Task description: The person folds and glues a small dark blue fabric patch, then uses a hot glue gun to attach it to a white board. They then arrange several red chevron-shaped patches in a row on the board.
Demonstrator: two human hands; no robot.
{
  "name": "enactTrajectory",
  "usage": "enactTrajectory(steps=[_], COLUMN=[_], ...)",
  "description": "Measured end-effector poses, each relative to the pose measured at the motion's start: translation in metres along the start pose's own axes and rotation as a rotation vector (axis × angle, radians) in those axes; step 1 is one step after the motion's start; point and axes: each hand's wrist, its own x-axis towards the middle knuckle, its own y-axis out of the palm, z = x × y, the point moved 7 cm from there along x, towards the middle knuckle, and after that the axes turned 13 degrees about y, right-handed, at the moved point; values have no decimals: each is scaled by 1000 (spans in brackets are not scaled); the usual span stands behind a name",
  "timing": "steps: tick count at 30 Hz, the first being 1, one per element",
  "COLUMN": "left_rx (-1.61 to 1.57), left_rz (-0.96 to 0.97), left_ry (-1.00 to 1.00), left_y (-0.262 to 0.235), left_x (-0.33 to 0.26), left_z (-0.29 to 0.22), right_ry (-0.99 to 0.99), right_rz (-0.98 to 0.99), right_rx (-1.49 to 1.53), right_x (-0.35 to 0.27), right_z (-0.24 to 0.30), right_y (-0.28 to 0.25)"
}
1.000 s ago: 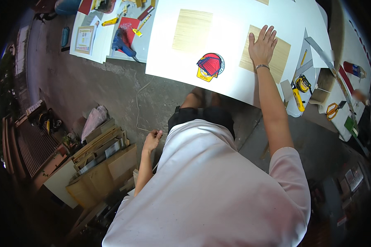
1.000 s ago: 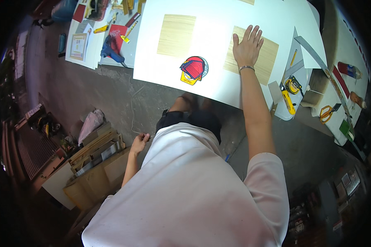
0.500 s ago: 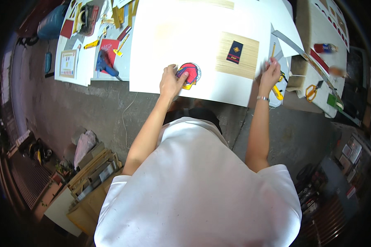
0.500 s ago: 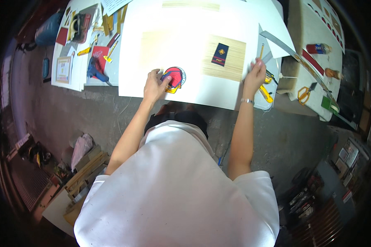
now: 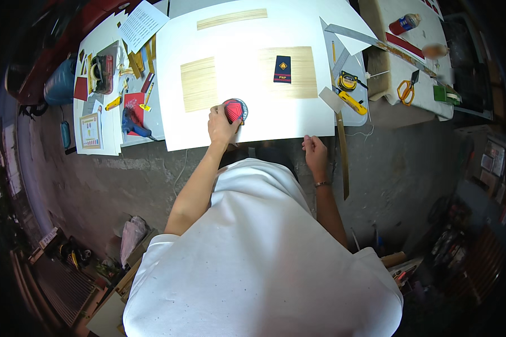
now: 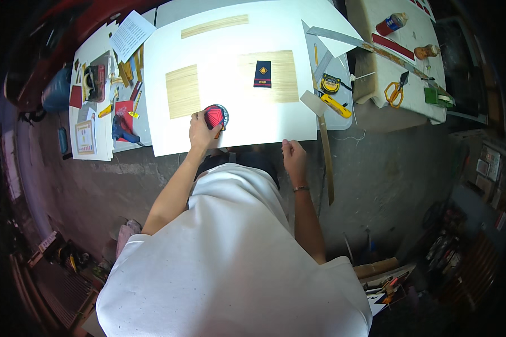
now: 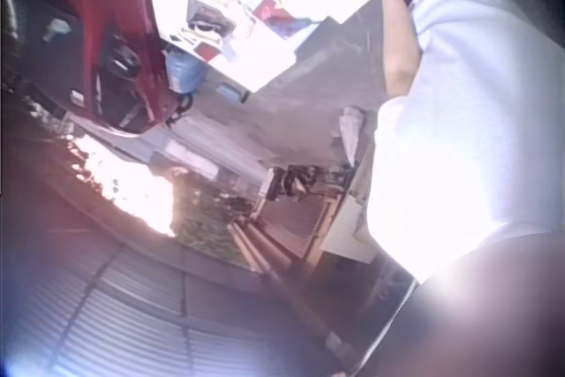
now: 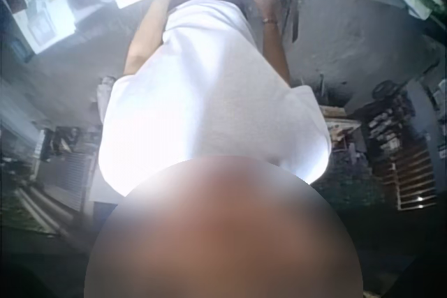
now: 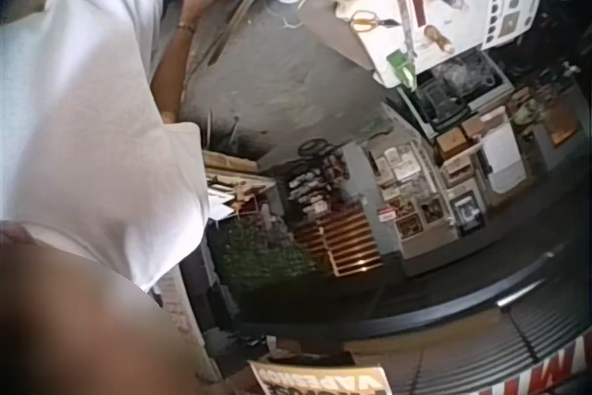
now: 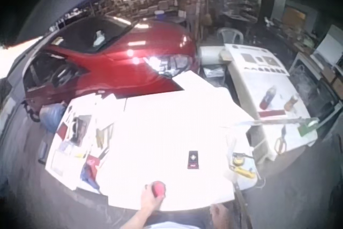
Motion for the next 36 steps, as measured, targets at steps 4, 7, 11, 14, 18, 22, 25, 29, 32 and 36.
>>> enactTrajectory(steps=[4, 7, 11, 14, 18, 22, 25, 29, 32, 36], left_rx=[50, 82, 144, 167, 69, 18, 4, -70, -185, -296], left_rz=[-6, -28, -43, -30, 2, -39, -134, -232, -262, -219], left_ry=[25, 63, 119, 130, 64, 72, 99, 66, 55, 29], left_y=[1, 2, 5, 4, 0, -4, -10, -21, -29, -33], left_x=[-3, -5, -4, -2, -4, -12, -18, -28, -33, -38], left_z=[0, 1, 2, 0, 0, -3, 3, 30, 52, 76], right_ry=[-23, -23, -116, -98, -120, -91, -104, -86, -46, 24], right_rz=[-83, -98, -97, -32, 58, 130, 138, 130, 85, 72], right_rx=[0, -117, -68, -122, -85, -87, -186, -186, -111, -163], right_x=[1, 12, 22, 27, 26, 20, 13, 4, 1, 2], right_z=[-10, -14, -2, 4, 15, 14, 8, 3, 12, 38], right_y=[-15, -33, -46, -41, -20, 1, 6, 10, 14, 30])
